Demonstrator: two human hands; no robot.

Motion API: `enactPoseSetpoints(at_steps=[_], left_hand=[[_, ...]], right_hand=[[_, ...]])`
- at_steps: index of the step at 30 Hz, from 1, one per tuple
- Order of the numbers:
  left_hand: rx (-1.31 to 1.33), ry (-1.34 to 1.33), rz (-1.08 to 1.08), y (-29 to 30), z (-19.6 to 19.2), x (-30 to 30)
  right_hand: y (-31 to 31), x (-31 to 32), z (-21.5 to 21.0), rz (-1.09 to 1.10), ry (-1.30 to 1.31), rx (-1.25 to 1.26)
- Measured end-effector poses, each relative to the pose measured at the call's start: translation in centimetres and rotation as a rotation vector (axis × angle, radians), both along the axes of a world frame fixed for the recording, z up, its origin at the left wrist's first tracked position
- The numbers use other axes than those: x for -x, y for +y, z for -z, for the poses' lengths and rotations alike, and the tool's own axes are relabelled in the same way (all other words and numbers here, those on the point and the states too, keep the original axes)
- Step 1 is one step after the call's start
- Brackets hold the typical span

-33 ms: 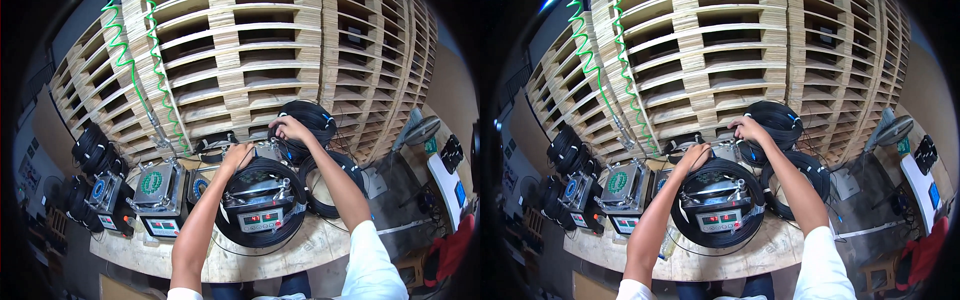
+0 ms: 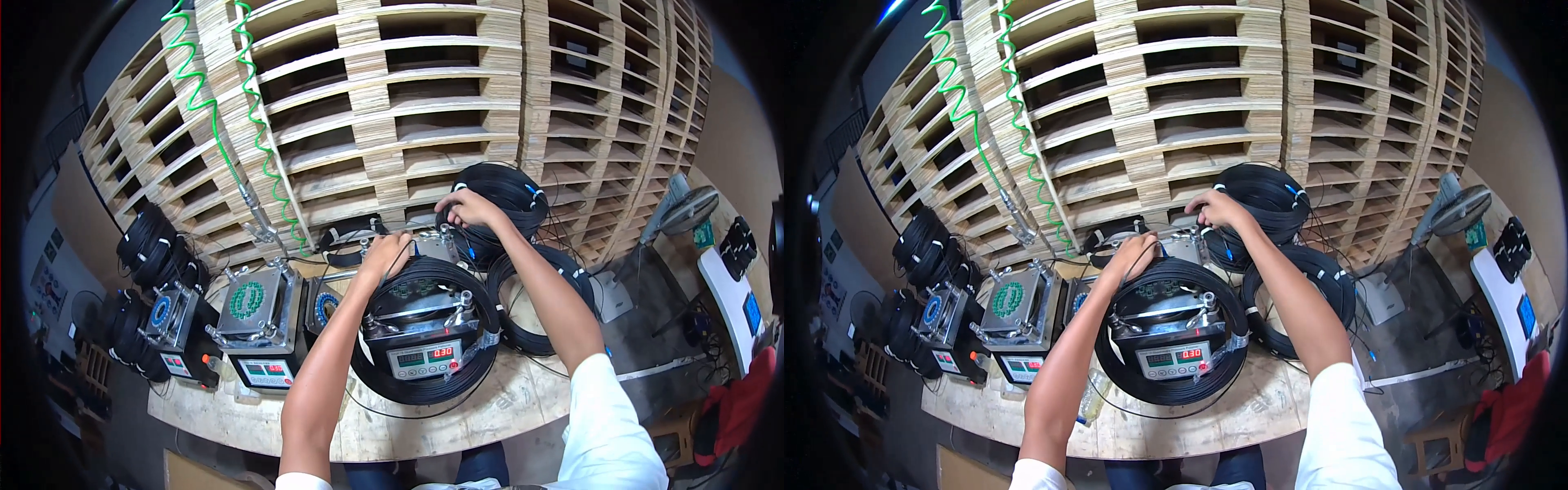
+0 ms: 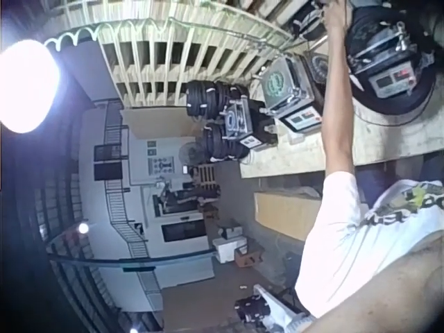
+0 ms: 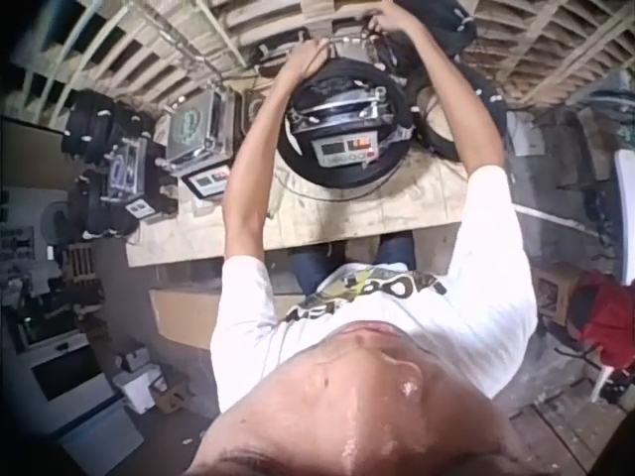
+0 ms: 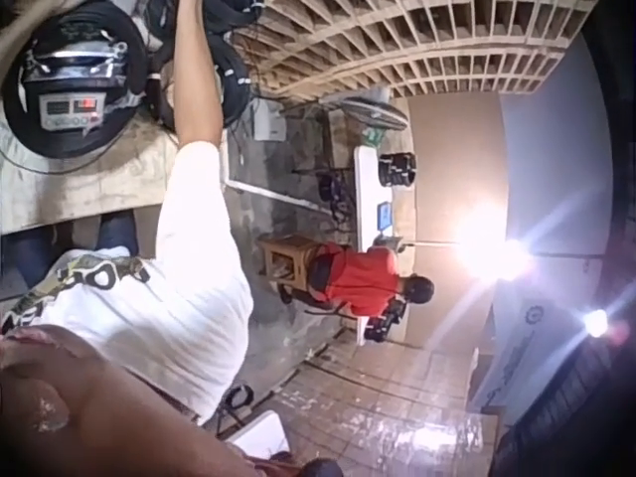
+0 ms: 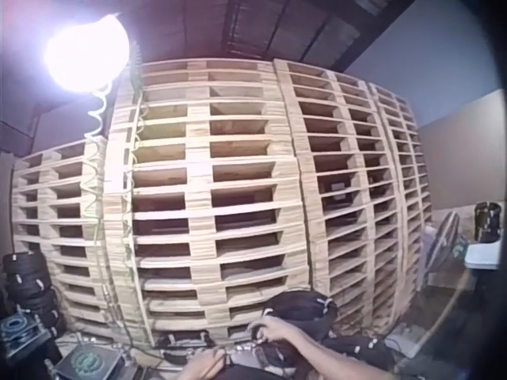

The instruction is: Polishing the ends of fiber optic cables using a specialized polishing machine.

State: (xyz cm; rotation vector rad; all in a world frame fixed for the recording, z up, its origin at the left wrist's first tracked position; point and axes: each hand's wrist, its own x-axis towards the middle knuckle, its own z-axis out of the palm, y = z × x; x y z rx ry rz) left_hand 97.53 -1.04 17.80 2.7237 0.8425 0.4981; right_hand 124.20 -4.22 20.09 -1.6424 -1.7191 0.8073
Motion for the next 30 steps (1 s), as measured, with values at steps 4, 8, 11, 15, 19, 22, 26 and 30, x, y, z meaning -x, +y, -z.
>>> enactPoseSetpoints(at_steps=[4,8,11,15,19,22,26,30], left_hand=[[0.194,-0.134,-0.152,-0.4,0.1,0.5],[0.193,-0.207,-0.215,-0.5,0.2,0.2],[0.191,-0.200,-0.252,-0.3,0.2,1.7],[0.203,-0.197,-0.265,-1.2,-0.9,0.6],[0.215,-0.206,-0.272,-0.9,0.0,0.6],[0.222,-0.236,-0.267,-1.0,-0.1,0.4],[0.205,-0.220,-0.262,-0.8,-0.1,0.7],[0.239,-0.229,-0.300,-0.5,0.0,1.7]], right_hand=[[3.6,1.3,1.1,-0.107,-0.179,0.316],[5.8,2.5,3.1,-0.402,0.059,0.339],[5.2,5.1,3.1,-0.275,0.129,0.387],[4.7,3.4,4.7,-0.069,0.366,0.245],[4.4,1.9,8.0,0.205,0.580,0.017],[3.4,1.5,9.3,0.336,0.723,-0.030],[1.5,1.6,9.4,0.454,0.726,-0.092],[-1.2,1.7,7.5,0.084,1.174,-0.138]])
